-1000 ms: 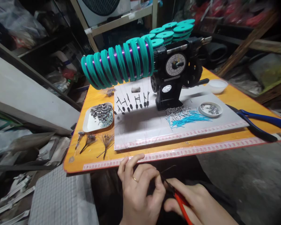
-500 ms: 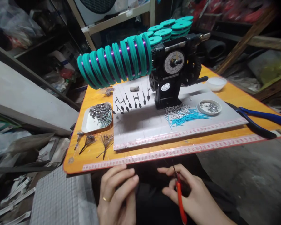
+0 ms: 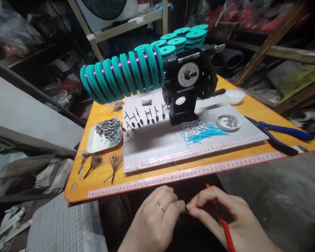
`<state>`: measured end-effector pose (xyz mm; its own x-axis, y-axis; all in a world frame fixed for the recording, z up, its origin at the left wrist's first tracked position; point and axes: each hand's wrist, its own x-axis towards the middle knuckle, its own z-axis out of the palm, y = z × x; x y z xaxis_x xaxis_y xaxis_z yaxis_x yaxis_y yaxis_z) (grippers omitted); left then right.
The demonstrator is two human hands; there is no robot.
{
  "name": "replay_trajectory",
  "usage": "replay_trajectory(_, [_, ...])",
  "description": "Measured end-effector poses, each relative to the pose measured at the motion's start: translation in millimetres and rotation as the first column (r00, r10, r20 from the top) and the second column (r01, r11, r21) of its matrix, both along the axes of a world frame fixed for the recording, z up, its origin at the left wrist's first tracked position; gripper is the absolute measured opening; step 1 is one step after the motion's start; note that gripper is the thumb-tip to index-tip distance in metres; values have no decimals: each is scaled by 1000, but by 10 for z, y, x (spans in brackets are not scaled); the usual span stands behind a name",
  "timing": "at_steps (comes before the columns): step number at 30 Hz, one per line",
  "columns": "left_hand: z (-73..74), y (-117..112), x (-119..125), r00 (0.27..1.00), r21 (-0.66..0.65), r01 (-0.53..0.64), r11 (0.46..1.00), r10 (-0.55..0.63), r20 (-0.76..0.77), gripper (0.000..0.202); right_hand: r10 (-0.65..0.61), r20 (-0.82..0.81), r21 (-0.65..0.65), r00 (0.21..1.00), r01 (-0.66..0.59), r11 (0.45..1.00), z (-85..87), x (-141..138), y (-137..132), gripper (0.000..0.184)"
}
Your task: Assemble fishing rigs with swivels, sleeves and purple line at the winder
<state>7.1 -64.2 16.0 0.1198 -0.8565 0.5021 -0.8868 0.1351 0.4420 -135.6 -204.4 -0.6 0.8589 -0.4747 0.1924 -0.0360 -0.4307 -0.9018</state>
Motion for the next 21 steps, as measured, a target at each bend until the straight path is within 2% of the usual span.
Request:
replay_trajectory(2, [-26,31,20,997,0,-60,998,60,-53,17,33,83,-148,996,-20,989,-61,19,-94,20])
replay_trajectory(5, [-35,59,38,976,14,-161,987,161,-144,20,121,95,-395,988,-74,916,-161,11,-215,49])
replay_trajectory(7, [-35,59,43,967,-8,-184,983,180,-182,21,125,89,-463,988,-70,884,-194,-27,-246,50])
replay_trajectory(10, [-41,50,40,966,-48,-153,987,139,-217,24,42,191,-421,981,43,906,-153,-87,-213,35])
replay_trajectory(13, [-44,40,23,961,-69,-104,992,82,-265,27,-38,297,-304,954,132,943,-42,-65,-139,33])
replay_trajectory(18, [-39,31,-25,925,-98,-41,994,1,-379,33,163,334,-327,928,-48,944,32,121,-83,33])
replay_trajectory(21, [-33,46,-45,919,-59,-59,997,31,-393,32,184,336,-282,924,-88,955,-18,161,-89,33])
